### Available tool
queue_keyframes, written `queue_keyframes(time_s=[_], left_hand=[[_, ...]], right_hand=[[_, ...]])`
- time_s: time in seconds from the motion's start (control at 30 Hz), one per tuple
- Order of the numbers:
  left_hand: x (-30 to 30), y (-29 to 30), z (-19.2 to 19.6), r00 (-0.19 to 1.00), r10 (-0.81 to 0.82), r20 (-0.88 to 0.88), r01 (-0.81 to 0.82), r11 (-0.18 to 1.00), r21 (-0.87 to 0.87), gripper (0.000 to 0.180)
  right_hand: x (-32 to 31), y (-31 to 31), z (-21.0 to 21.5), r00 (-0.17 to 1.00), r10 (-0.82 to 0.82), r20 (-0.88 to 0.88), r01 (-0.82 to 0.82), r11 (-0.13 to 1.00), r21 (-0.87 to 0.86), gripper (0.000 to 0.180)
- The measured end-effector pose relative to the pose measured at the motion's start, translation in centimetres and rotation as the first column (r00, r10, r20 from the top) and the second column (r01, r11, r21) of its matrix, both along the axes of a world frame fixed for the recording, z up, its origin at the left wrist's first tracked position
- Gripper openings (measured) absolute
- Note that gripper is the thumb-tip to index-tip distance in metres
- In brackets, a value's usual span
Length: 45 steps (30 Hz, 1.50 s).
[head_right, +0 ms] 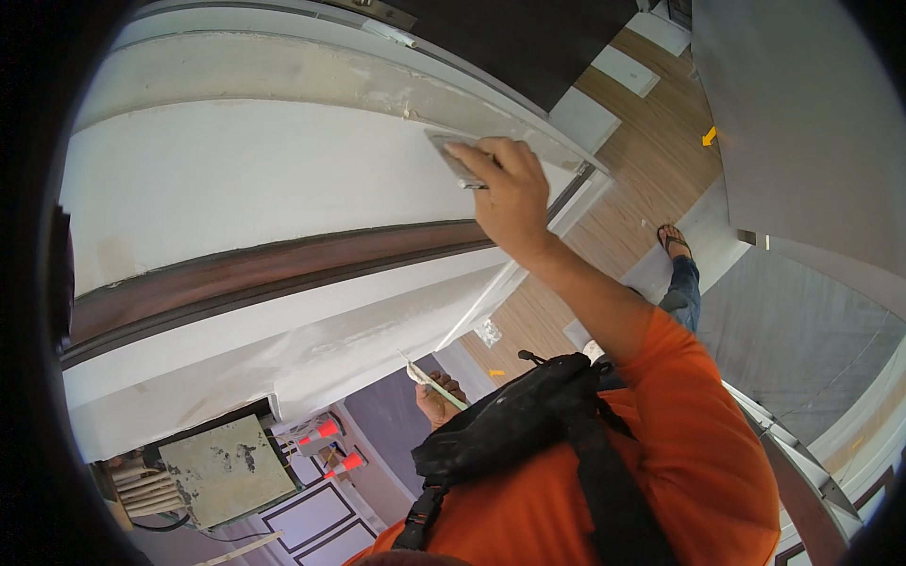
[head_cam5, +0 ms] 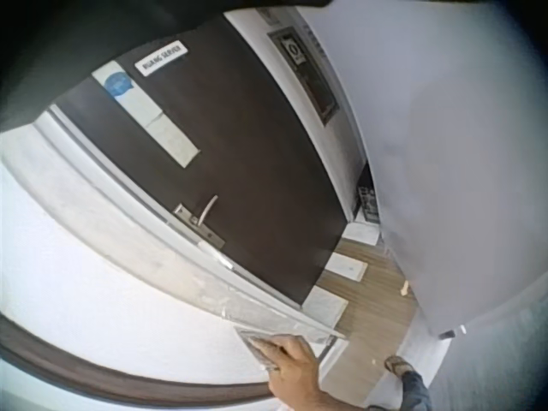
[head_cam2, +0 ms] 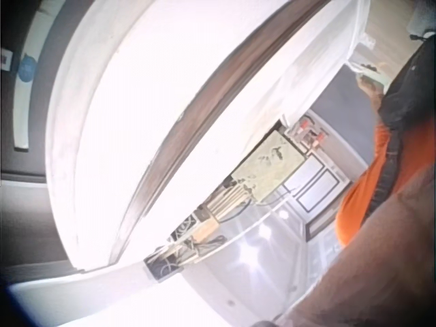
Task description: The person scoops white compound from a bucket onto a green hawk and uses a metal trowel to apply it to a vertical wall section near a door frame. The person repeatedly reloads the trowel and smooths the compound along the wall edge.
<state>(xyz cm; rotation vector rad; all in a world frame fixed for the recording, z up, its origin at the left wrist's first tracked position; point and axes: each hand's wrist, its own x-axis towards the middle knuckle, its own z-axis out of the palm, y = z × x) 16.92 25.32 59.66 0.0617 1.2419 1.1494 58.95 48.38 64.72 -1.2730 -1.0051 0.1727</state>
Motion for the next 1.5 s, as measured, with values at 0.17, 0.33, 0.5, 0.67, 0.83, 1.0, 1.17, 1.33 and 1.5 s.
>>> queue_keyframes(time_s=[0.17,0.33,0.5,0.67,0.83,1.0,1.17,1.33,1.5], left_hand=[[0.1,0.8,-0.3,1.000,0.011,-0.016,-0.011,1.000,-0.021,0.038],[0.1,1.2,-0.9,0.982,-0.017,0.191,0.008,0.999,0.046,0.036],[0.3,1.4,-0.9,0.949,-0.022,0.313,-0.005,0.997,0.083,0.034],[0.1,2.1,-0.8,0.930,-0.078,0.359,0.034,0.991,0.127,0.035],[0.4,2.0,-0.4,0.968,-0.054,0.245,0.037,0.996,0.077,0.033],[0.6,2.7,0.1,0.960,-0.055,0.276,0.042,0.998,0.053,0.032],[0.9,2.9,-0.5,0.968,-0.066,0.244,0.057,0.997,0.043,0.037],[1.4,3.0,-1.1,0.978,-0.075,0.196,0.077,0.997,-0.002,0.040],[1.5,3.3,-0.4,0.983,-0.084,0.162,0.092,0.995,-0.042,0.041]], right_hand=[[5.2,2.1,4.0,0.945,-0.042,0.324,0.002,0.993,0.121,0.063],[5.6,1.5,1.1,0.895,0.020,0.446,-0.009,1.000,-0.026,0.062],[5.0,1.8,3.8,0.954,-0.027,0.297,0.031,1.000,-0.006,0.062],[4.0,1.7,1.1,0.921,-0.017,0.389,0.029,0.999,-0.026,0.060],[7.1,1.6,2.0,0.912,0.003,0.410,0.018,0.999,-0.047,0.055],[8.6,3.7,12.1,0.858,-0.021,0.513,-0.072,0.984,0.160,0.047],[8.6,2.9,10.8,0.815,0.081,0.574,-0.138,0.989,0.057,0.036],[7.3,2.0,3.8,0.859,0.143,0.491,-0.117,0.990,-0.085,0.050],[7.1,1.5,-1.0,0.873,0.220,0.435,-0.131,0.965,-0.226,0.053]])
